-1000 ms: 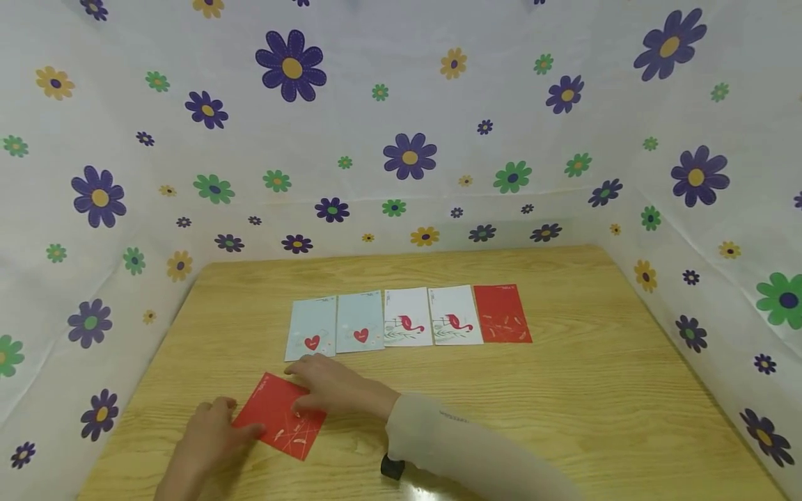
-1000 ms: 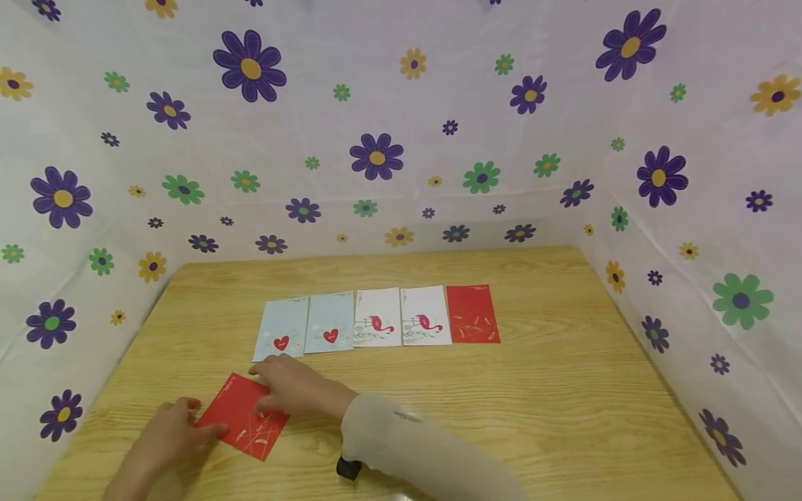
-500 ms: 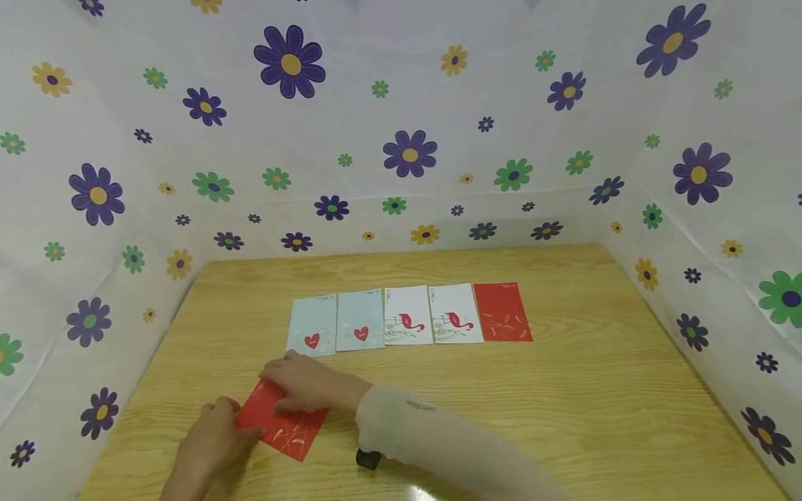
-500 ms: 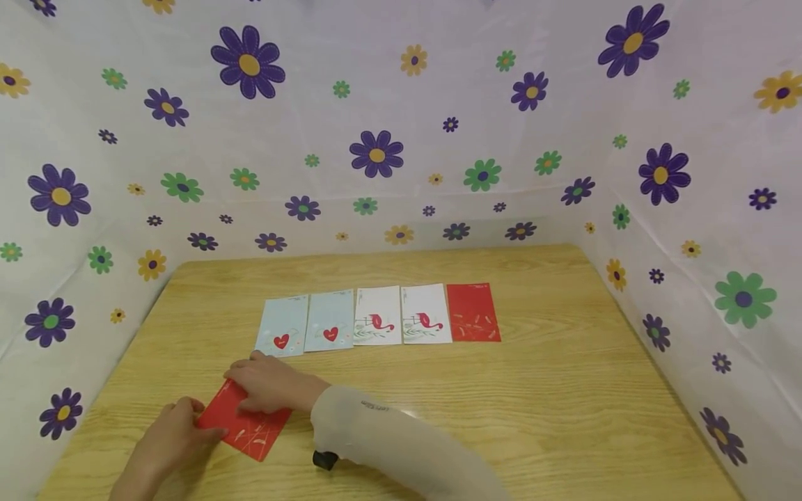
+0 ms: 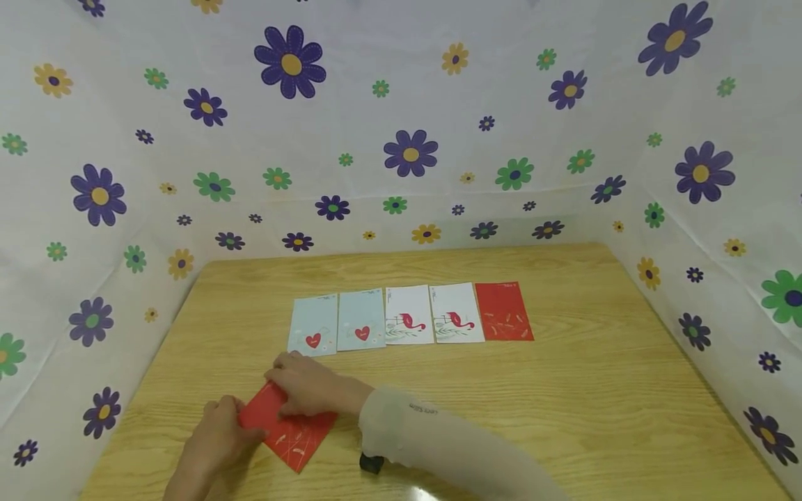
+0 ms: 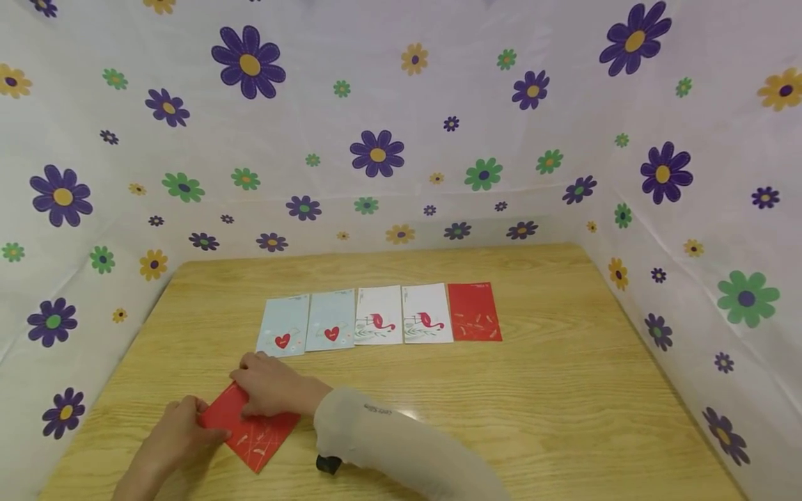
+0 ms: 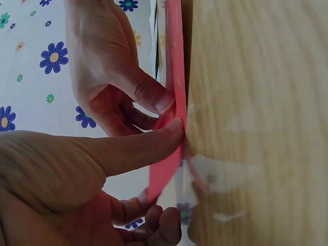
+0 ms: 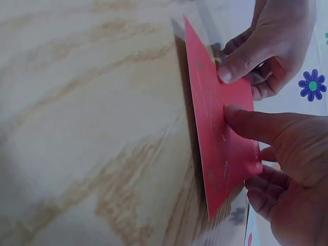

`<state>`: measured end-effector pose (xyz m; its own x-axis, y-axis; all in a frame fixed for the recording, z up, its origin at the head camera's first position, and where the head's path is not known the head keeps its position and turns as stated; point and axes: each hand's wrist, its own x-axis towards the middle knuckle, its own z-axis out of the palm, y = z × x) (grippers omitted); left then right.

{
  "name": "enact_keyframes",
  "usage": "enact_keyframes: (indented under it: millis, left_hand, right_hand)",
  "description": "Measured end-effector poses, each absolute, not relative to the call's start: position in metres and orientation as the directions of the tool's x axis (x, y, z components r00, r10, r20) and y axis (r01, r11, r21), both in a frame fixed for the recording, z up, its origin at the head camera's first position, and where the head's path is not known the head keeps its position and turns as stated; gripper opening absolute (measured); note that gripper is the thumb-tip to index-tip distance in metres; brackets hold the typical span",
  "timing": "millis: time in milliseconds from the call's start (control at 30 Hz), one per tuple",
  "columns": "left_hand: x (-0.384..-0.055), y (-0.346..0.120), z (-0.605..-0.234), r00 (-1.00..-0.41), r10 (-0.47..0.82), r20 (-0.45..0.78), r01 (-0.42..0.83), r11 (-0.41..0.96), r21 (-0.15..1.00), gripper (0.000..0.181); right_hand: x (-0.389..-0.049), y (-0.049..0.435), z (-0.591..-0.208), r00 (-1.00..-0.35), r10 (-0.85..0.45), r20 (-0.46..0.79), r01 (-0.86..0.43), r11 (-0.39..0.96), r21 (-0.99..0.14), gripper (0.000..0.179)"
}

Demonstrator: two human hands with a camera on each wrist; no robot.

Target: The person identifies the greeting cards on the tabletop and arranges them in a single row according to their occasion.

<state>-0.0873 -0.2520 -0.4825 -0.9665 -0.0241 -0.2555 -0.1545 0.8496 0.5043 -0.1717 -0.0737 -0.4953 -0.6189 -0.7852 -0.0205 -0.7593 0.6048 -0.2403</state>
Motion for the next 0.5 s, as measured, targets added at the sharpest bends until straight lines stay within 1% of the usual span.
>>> enact_keyframes:
  millis: [133, 233, 367, 500]
  left_hand:
    - [-0.084, -0.25, -0.483, -0.967, -0.037, -0.253, -0.169, 0.836, 0.522, 0.041]
    - [-0.081, -0.248, -0.484, -0.971, -0.054, -0.234, -0.174, 0.83, 0.529, 0.031]
    - [-0.078, -0.244, -0.483, -0.979, -0.082, -0.186, -0.172, 0.822, 0.543, 0.018]
    - [-0.077, -0.238, -0.48, -0.982, -0.108, -0.156, -0.178, 0.808, 0.562, 0.013]
  right_hand:
    - [-0.168, -0.071, -0.495, -0.666, -0.746, -0.005, -0.712, 0.637, -0.297, 0.065]
    - [-0.166, -0.068, -0.496, -0.7, -0.715, 0.002, -0.673, 0.658, -0.338, 0.062]
    - [-0.164, -0.061, -0.498, -0.735, -0.678, 0.015, -0.63, 0.676, -0.382, 0.056]
    - [-0.162, -0.052, -0.498, -0.746, -0.664, 0.043, -0.614, 0.662, -0.43, 0.045]
